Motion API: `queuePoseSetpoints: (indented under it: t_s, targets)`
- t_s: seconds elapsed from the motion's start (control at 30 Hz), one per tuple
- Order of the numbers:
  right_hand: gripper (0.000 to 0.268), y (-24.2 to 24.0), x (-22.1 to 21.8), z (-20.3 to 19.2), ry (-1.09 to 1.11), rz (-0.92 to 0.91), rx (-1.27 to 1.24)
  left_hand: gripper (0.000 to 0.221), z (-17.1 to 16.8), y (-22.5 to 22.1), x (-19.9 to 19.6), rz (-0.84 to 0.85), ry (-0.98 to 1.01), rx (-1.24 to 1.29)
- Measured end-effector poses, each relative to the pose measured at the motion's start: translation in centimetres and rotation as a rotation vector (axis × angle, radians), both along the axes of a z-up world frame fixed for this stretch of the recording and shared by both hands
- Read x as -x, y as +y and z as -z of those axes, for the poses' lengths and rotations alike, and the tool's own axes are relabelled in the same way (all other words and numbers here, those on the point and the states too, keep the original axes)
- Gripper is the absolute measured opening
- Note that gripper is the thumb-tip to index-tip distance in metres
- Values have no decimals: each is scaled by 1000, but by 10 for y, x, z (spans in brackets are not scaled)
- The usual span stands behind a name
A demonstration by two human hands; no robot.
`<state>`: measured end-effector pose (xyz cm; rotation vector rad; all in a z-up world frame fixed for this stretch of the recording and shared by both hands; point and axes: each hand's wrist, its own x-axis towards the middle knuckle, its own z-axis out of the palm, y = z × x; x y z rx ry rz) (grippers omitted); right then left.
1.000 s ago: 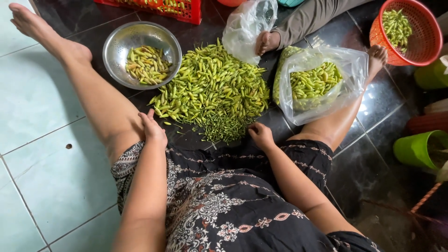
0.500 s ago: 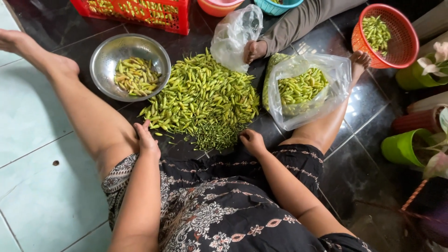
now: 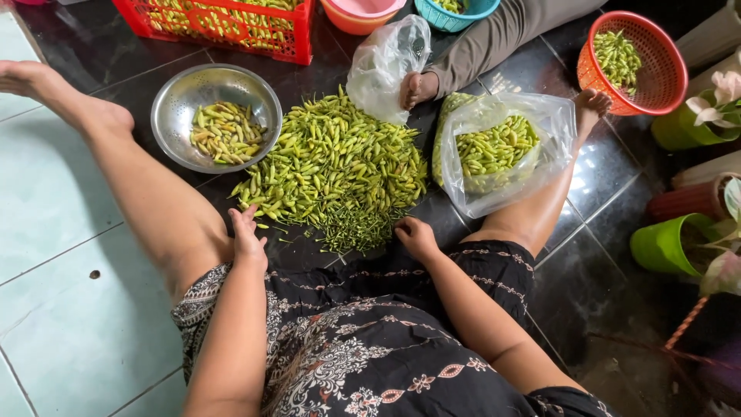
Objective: Manually removing the stems from green chilies and sorting them into a metal bowl while sitting on the floor.
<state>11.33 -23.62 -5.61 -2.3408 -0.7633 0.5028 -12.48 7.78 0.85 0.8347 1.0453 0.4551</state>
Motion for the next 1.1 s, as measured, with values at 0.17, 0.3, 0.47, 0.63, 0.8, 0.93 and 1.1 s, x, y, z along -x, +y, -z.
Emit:
queuePoseSetpoints:
  t_s: [0.17, 0.3, 0.47, 0.63, 0.8, 0.93, 1.1]
  targets:
    - [17, 0, 1, 2, -23, 17, -22, 86, -7, -3, -2, 70, 3, -18]
    - [17, 20, -6, -16, -78, 52, -44, 68, -3, -10, -19, 131, -22, -3]
    - [15, 74, -40, -18, -626, 41, -121, 51, 38, -21, -60, 287, -66, -52]
    - [10, 123, -50, -41, -570, 43, -65, 55, 31, -15, -72, 538, 73, -100]
    - [14, 137, -59, -11, -613, 28, 67, 56, 44, -15, -67, 610, 127, -135]
    - [11, 137, -62, -25, -592, 85, 34, 58, 68, -17, -72, 651, 129, -216]
    - [9, 118, -54, -30, -437, 117, -74, 62, 68, -21, -71, 644, 95, -262]
